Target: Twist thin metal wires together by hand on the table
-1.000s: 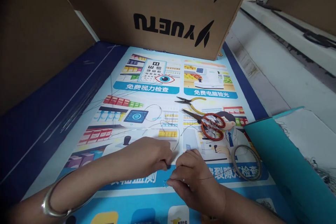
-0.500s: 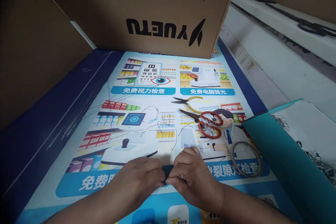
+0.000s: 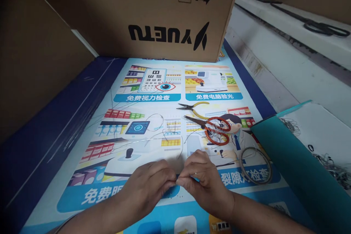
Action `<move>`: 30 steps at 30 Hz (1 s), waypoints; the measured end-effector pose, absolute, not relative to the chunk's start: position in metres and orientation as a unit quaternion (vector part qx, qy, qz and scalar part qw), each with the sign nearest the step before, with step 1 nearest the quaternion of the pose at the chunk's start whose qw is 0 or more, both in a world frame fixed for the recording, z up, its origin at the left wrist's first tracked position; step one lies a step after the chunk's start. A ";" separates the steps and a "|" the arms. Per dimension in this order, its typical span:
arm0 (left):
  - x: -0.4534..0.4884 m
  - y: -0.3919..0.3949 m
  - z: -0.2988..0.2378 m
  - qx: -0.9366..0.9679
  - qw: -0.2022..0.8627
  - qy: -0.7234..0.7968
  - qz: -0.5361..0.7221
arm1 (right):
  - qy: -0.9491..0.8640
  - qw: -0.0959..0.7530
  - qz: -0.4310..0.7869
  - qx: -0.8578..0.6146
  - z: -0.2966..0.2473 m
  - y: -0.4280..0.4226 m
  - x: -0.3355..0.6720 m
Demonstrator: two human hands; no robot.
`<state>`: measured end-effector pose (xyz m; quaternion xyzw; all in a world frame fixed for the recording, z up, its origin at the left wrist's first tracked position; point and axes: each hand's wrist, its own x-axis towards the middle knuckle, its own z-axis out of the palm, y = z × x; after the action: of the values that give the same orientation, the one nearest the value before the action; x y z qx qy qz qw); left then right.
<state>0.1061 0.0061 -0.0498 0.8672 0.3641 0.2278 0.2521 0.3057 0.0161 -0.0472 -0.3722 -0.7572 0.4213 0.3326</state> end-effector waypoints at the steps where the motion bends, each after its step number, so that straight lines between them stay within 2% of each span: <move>1: 0.108 0.008 -0.049 0.857 0.273 0.370 0.232 | -0.747 0.343 0.431 -0.372 -0.047 0.017 0.306; 5: 0.118 0.016 -0.042 0.771 0.414 0.408 0.260 | -0.699 0.389 0.468 -0.375 -0.045 0.019 0.310; 9: 0.135 0.025 -0.033 0.558 0.623 0.482 0.262 | -0.641 0.451 0.485 -0.387 -0.047 0.023 0.314; 11: 0.141 0.029 -0.029 0.476 0.680 0.479 0.287 | -0.627 0.472 0.487 -0.384 -0.049 0.025 0.314; 15: 0.145 0.029 -0.028 0.428 0.698 0.463 0.339 | -0.621 0.477 0.495 -0.377 -0.049 0.026 0.313; 21: 0.142 0.023 -0.030 0.379 0.713 0.480 0.344 | -0.617 0.449 0.511 -0.395 -0.046 0.024 0.309; 30: 0.139 0.023 -0.036 0.302 0.797 0.447 0.274 | -0.644 0.378 0.529 -0.402 -0.045 0.024 0.312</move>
<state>0.1392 0.0235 -0.0364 0.3018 0.4466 0.2740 0.7965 0.3116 0.0236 -0.0447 -0.4018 -0.6445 0.5293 0.3782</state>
